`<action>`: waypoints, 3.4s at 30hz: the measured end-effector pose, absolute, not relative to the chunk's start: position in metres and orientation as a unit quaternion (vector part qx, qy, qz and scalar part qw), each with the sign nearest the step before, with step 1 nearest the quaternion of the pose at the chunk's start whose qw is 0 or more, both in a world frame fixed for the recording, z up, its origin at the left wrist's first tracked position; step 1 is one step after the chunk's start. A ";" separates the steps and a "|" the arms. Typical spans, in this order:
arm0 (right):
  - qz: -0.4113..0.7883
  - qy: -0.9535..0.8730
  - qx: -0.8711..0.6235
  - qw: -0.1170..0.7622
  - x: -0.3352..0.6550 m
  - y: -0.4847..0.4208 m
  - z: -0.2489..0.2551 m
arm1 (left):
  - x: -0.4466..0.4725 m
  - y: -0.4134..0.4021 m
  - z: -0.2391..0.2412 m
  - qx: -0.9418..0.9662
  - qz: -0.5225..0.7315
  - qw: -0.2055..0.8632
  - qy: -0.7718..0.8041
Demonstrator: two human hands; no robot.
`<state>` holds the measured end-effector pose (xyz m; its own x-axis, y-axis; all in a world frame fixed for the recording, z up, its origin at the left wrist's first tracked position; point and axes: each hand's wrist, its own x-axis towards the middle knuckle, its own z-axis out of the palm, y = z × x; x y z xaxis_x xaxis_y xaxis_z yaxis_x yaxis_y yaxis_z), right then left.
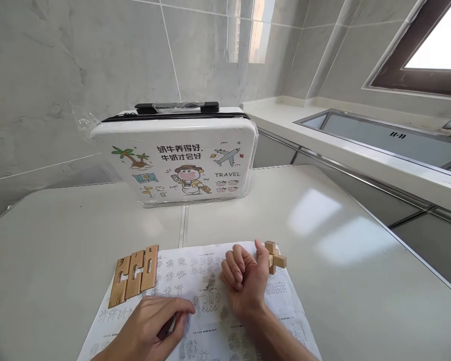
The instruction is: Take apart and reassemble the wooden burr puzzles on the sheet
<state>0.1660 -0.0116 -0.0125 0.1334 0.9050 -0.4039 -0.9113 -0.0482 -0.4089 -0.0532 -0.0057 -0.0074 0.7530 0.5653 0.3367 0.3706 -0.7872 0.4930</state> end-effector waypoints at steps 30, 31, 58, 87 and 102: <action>0.656 0.040 -0.204 0.725 0.201 -0.006 -0.025 | -0.052 -0.003 -0.011 0.911 0.239 0.222 0.254; 0.658 0.046 -0.196 0.726 0.202 -0.005 -0.025 | -0.052 -0.003 -0.012 0.911 0.238 0.222 0.253; 0.688 0.016 -0.025 0.725 0.225 0.001 -0.037 | -0.053 -0.003 -0.012 0.915 0.230 0.219 0.249; 0.684 -0.036 -0.051 0.726 0.220 0.001 -0.037 | -0.052 -0.003 -0.010 0.917 0.227 0.212 0.252; 0.637 -0.456 -0.397 0.479 0.175 -0.022 -0.013 | -0.051 -0.004 -0.007 0.906 0.223 0.243 0.265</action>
